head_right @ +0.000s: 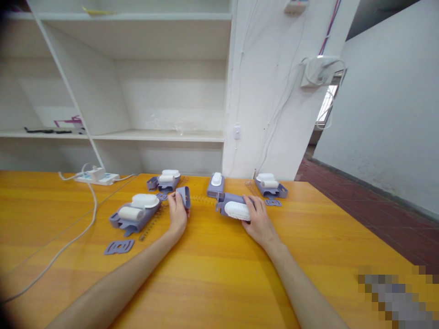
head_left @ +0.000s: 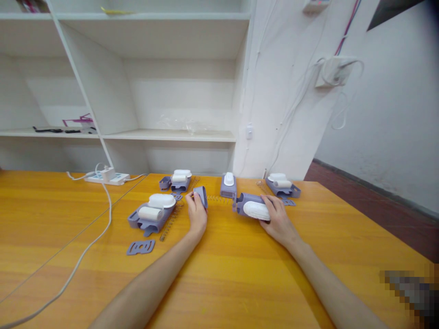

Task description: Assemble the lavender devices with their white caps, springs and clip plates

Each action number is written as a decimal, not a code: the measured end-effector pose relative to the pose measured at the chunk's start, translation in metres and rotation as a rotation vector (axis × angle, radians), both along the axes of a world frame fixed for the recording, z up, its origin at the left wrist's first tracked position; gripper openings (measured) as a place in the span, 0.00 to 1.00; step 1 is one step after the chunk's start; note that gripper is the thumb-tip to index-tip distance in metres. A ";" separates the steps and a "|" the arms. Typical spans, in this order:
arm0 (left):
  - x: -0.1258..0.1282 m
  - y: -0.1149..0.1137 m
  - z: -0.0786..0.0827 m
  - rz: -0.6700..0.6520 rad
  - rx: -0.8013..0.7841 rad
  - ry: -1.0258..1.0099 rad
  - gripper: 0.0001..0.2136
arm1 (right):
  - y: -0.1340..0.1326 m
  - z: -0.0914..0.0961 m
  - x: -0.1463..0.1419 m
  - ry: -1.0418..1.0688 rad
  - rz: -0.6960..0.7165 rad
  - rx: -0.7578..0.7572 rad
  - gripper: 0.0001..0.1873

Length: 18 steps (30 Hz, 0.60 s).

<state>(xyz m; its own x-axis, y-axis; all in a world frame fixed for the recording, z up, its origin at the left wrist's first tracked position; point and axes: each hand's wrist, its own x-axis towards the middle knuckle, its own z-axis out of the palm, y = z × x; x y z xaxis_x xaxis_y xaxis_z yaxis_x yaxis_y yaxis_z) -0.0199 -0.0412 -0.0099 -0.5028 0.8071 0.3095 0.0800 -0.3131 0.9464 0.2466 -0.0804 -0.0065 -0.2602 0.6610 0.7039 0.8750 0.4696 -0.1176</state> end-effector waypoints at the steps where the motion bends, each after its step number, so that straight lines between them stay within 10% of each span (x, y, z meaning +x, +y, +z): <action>1: 0.001 -0.002 0.001 -0.036 -0.004 -0.009 0.18 | 0.000 0.000 0.000 0.007 -0.005 0.004 0.38; 18: 0.011 -0.018 0.013 -0.199 0.153 -0.045 0.16 | 0.001 -0.003 0.005 0.117 -0.004 0.013 0.39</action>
